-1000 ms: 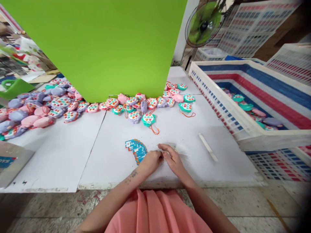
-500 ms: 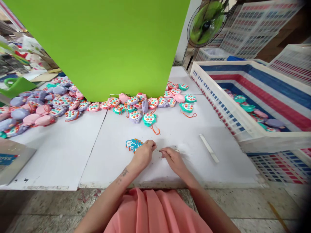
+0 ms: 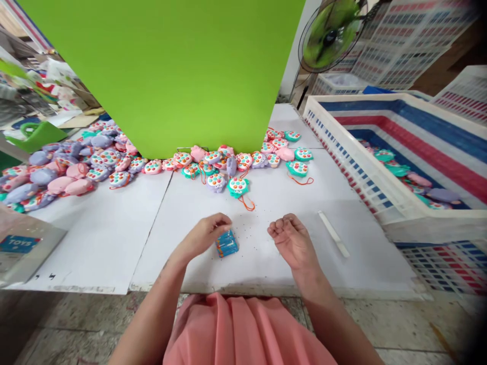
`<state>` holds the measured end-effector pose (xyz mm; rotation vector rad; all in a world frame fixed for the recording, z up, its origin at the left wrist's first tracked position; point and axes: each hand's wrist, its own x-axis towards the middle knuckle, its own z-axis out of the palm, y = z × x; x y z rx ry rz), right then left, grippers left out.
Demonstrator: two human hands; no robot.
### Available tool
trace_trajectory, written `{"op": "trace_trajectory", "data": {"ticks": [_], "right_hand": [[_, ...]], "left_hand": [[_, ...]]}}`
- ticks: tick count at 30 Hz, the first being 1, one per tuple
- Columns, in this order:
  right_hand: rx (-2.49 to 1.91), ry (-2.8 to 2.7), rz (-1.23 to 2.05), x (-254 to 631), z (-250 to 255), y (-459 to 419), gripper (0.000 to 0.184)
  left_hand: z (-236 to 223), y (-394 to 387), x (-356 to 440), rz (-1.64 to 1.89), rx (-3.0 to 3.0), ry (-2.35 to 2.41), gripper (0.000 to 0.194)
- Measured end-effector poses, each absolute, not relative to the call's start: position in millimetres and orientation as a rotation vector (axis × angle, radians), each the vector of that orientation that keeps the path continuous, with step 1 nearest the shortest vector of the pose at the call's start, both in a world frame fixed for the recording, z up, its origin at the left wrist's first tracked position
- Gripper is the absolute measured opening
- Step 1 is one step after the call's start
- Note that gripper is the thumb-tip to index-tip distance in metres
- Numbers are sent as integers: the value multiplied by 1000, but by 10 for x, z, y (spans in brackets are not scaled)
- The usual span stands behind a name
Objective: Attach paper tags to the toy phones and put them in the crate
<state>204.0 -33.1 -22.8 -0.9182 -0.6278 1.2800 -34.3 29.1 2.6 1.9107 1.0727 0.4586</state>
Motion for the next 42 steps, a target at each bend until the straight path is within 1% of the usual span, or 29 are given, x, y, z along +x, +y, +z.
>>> {"op": "trace_trajectory", "data": {"ticks": [2, 4, 7, 11, 14, 16, 20, 23, 27, 32, 42], "right_hand": [[-912, -658, 1305, 2055, -203, -354, 22], [-905, -674, 1329, 2067, -212, -378, 19], [-923, -698, 1346, 2059, -253, -402, 17], [-995, -760, 1338, 2022, -311, -403, 17], [-1029, -810, 1331, 2011, -344, -397, 18], [-1071, -875, 1323, 2008, -350, -399, 18], [-1222, -1050, 1234, 1956, -275, -415, 13], [-1297, -1251, 1073, 1856, -154, -423, 10], [-1344, -1503, 758, 1697, -22, -412, 5], [-1418, -1669, 466, 1600, 13, -381, 8], [-1467, -1654, 462, 1674, -10, -437, 6]], "left_hand": [[-166, 431, -485, 445, 1976, 1438, 22], [-354, 553, -628, 328, 2007, 1663, 26], [-551, 651, -763, 243, 1984, 1741, 30], [-623, 675, -797, 249, 1980, 1739, 22], [-588, 669, -800, 248, 1953, 1724, 18], [-535, 639, -786, 317, 1862, 1664, 19], [-361, 482, -632, 584, 1446, 1282, 30], [-205, 328, -426, 628, 1305, 1090, 33], [-39, 175, -184, 602, 1267, 1027, 30], [81, 96, -64, 577, 1220, 964, 32], [84, 101, -83, 643, 1088, 929, 33]]}}
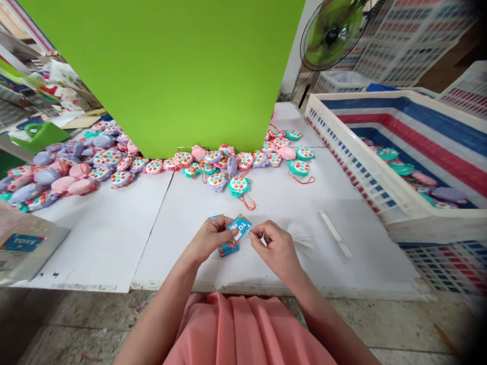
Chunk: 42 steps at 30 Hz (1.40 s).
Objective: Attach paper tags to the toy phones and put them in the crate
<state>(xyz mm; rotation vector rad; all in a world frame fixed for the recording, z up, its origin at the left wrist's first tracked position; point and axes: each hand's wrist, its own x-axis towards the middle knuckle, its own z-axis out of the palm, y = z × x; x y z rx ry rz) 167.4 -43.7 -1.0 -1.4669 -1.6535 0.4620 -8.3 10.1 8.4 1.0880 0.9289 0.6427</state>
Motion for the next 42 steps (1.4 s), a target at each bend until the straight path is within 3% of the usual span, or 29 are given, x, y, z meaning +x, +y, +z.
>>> {"op": "trace_trajectory", "data": {"ticks": [13, 15, 21, 30, 36, 42], "right_hand": [[-1600, -1773, 36, 1555, -48, -468, 12], [-1568, -1684, 151, 1559, -41, -459, 11], [-1280, -1235, 1019, 1652, 11, -484, 12], [-1154, -1228, 1036, 1624, -5, -604, 12], [-1011, -1004, 1533, 1721, -124, -596, 40], [-1134, -1433, 1518, 1962, -45, -613, 21]], "left_hand": [[46, -26, 55, 763, 1414, 1030, 25], [74, -62, 52, 816, 1537, 1043, 23], [217, -97, -3, 848, 1549, 753, 27], [184, -133, 98, 953, 1425, 775, 11], [353, -136, 12, 779, 1985, 763, 9], [519, -60, 39, 448, 2222, 663, 13]]}}
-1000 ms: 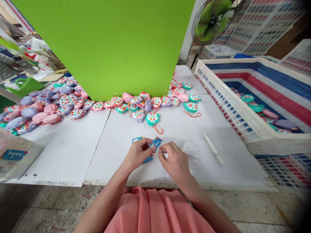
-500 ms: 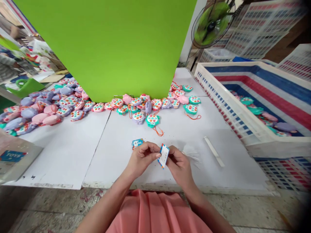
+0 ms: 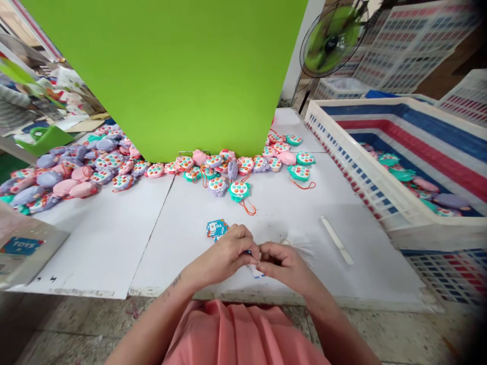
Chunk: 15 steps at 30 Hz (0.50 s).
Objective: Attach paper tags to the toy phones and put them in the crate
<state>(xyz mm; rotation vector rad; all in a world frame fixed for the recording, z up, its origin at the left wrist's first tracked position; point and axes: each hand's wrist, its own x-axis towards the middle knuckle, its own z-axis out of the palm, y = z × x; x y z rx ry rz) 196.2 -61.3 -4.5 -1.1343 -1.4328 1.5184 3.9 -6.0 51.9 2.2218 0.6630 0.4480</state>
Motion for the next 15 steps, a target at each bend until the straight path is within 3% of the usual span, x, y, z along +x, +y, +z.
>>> {"op": "trace_trajectory", "data": {"ticks": [3, 9, 12, 15], "right_hand": [[-1231, -1491, 1396, 2057, -43, -637, 13], [-1260, -987, 1539, 2205, -194, -676, 29], [-1273, -900, 1475, 2281, -242, -686, 37], [-1347, -1022, 1353, 2343, -260, -673, 23]], "left_hand": [[508, 24, 154, 362, 2277, 635, 13], [357, 98, 543, 447, 2696, 694, 19], [329, 143, 651, 461, 2603, 605, 15], [315, 234, 696, 472, 2354, 620, 10]]}}
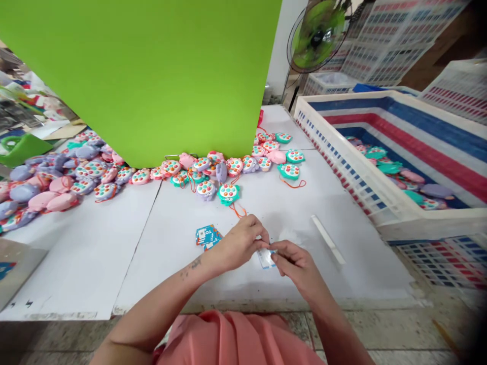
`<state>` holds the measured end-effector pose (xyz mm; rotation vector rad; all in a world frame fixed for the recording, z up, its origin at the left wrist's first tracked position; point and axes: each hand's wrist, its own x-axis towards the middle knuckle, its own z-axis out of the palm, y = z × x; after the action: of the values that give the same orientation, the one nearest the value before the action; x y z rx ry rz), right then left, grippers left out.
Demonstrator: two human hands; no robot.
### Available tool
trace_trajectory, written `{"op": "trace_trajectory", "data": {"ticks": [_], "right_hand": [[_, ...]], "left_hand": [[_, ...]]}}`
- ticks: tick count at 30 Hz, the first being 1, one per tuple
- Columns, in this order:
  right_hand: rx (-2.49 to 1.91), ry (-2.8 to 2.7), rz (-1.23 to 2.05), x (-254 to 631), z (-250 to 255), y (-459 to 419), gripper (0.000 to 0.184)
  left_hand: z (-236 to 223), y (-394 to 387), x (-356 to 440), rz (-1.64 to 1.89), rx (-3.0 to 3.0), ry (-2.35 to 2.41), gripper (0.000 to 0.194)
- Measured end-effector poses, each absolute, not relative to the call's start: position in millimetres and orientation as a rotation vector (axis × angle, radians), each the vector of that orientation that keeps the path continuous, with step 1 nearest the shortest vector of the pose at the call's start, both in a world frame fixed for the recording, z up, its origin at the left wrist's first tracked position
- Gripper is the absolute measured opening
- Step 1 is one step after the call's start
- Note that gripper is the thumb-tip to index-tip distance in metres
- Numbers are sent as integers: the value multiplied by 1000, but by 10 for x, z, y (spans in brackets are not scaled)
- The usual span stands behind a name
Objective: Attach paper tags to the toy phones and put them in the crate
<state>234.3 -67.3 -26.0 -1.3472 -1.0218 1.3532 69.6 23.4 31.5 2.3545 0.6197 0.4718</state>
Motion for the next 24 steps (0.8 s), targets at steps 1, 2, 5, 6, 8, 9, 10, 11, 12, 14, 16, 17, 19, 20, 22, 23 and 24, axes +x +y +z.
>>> {"op": "trace_trajectory", "data": {"ticks": [1, 2, 5, 6, 8, 9, 10, 11, 12, 14, 16, 17, 19, 20, 22, 23, 24], "right_hand": [[-1370, -1066, 1337, 2357, -264, -663, 21], [-1388, -1101, 1336, 2369, -269, -652, 21], [-1420, -1131, 1359, 2394, -293, -616, 24], [-1428, -1124, 1361, 2400, -305, -605, 24], [-1434, -1094, 1361, 2412, -331, -588, 24], [-1434, -1081, 1358, 2417, -342, -581, 23], [-1433, -1073, 1354, 2423, -351, -576, 23], [-1431, -1069, 1353, 2428, -358, -572, 23], [-1427, -1067, 1352, 2433, -361, -569, 23], [-1421, -1059, 1351, 2443, -361, -569, 22], [-1420, -1042, 1350, 2448, -353, -573, 23], [-1419, -1035, 1349, 2449, -347, -576, 23], [-1425, -1028, 1342, 2447, -328, -580, 24], [-1431, -1024, 1335, 2443, -316, -580, 24], [-1445, -1014, 1319, 2430, -286, -571, 25], [-1448, -1008, 1312, 2420, -271, -561, 25], [-1448, -1004, 1308, 2408, -257, -547, 25]], "left_hand": [[299, 279, 706, 472, 2299, 602, 10], [272, 336, 716, 471, 2269, 570, 11], [106, 598, 734, 482, 2339, 558, 14], [24, 714, 732, 487, 2418, 630, 15], [-157, 960, 713, 455, 2656, 890, 16], [-247, 1075, 698, 397, 2772, 994, 18], [-328, 1176, 682, 339, 2866, 1058, 19], [-398, 1257, 669, 284, 2937, 1075, 20], [-454, 1318, 658, 242, 2983, 1066, 20], [-527, 1383, 651, 208, 3010, 1018, 21], [-558, 1405, 656, 216, 2986, 994, 22], [-565, 1411, 661, 227, 2967, 994, 23], [-568, 1425, 667, 255, 2919, 997, 23], [-567, 1432, 667, 273, 2890, 1003, 22], [-561, 1439, 662, 321, 2817, 1034, 20], [-556, 1432, 658, 349, 2774, 1060, 19], [-548, 1414, 654, 381, 2725, 1091, 18]]}}
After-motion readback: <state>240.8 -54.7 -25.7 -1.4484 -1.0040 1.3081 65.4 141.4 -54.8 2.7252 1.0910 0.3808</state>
